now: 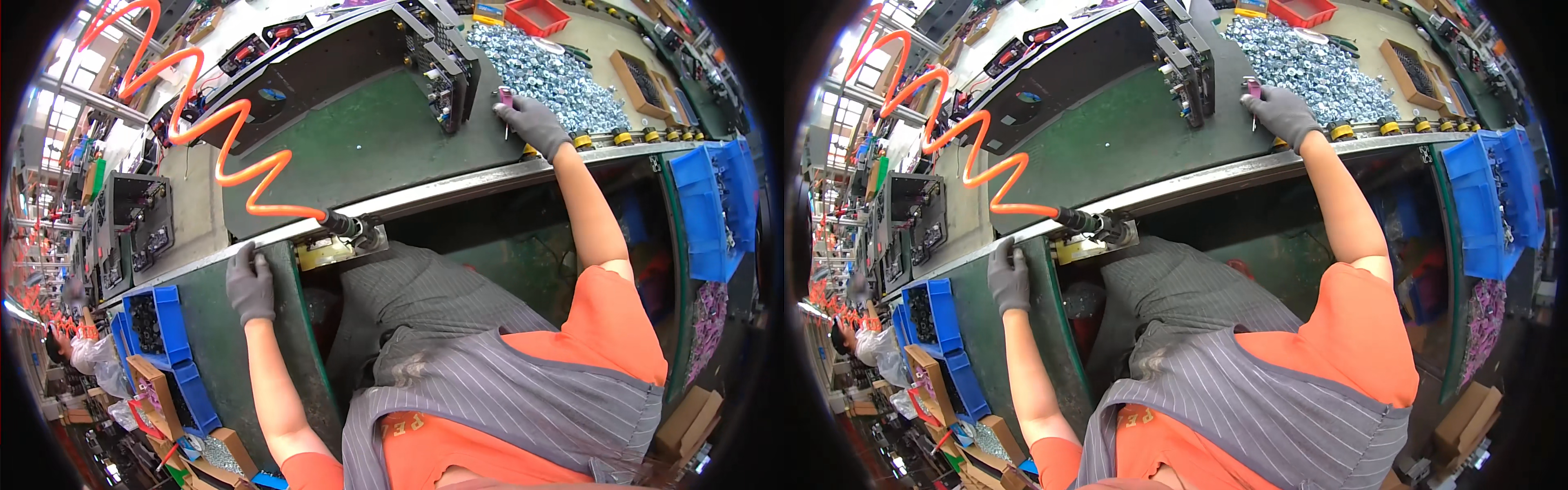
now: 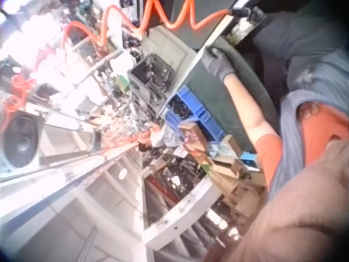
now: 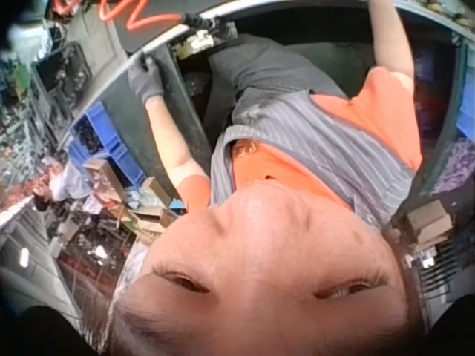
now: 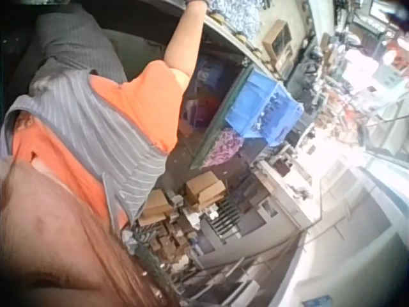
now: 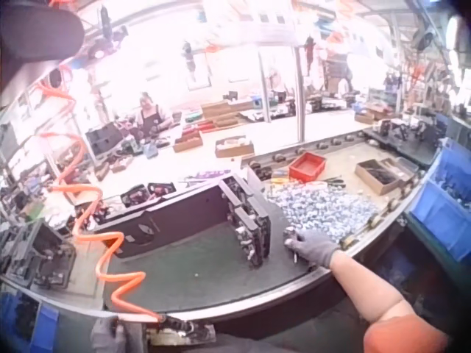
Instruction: The person assembles an electronic device by first placing black rubber feet onto a metal chassis and securing them with screws using a pneumatic screwdriver. They then attach a metal bracket to the chassis and install a cooling fan, fastening all components with screws. The assembly takes place on a workbench in a factory setting.
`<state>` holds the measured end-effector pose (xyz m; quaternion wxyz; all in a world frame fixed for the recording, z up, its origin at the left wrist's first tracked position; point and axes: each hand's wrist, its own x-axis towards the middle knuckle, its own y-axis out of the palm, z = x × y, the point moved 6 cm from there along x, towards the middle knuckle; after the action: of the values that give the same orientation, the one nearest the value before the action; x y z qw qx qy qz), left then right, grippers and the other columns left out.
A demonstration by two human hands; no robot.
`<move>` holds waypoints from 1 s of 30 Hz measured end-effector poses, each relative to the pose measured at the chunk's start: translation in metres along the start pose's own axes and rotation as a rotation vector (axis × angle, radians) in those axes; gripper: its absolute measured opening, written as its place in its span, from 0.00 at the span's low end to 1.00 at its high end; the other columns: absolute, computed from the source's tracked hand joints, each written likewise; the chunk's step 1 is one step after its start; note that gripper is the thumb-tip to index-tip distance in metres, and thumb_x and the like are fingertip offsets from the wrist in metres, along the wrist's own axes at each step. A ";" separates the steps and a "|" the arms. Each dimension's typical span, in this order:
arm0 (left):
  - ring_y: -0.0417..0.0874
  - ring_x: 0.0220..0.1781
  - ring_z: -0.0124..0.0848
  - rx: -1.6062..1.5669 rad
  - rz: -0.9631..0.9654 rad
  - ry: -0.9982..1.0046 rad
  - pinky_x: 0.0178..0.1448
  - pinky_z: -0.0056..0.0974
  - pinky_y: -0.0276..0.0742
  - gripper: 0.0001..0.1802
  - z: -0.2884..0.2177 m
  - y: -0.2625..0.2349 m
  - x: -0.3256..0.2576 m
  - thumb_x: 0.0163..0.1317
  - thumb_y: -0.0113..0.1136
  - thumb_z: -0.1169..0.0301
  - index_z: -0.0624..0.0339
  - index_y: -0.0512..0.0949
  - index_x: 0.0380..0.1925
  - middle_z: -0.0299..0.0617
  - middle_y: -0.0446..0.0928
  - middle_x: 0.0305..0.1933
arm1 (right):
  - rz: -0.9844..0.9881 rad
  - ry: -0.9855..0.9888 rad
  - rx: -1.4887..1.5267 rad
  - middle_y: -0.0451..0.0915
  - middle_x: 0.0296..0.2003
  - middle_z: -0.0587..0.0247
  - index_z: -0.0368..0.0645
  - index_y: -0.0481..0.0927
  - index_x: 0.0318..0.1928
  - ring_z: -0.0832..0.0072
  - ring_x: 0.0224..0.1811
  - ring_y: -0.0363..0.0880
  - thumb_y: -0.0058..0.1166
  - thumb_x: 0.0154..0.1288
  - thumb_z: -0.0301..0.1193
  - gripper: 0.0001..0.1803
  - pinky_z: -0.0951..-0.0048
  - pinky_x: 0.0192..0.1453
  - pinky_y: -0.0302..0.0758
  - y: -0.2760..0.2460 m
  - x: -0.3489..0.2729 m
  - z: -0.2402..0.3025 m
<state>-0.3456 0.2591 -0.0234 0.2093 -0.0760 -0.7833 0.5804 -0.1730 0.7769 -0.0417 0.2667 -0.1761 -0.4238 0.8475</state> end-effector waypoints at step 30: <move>0.79 0.44 0.37 -0.460 -0.235 -0.107 0.53 0.37 0.74 0.09 0.062 0.007 -0.037 0.60 0.55 0.73 0.59 0.80 0.39 0.44 0.78 0.41 | -0.635 -0.202 1.174 0.77 0.49 0.61 0.38 0.73 0.56 0.72 0.51 0.74 0.39 0.60 0.23 0.23 0.72 0.59 0.69 -0.004 0.011 -0.021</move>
<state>-0.3392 0.1938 -0.0539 0.2109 0.0005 -0.9080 0.3621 -0.1697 0.7987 -0.0519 0.5136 0.2112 0.0530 0.8299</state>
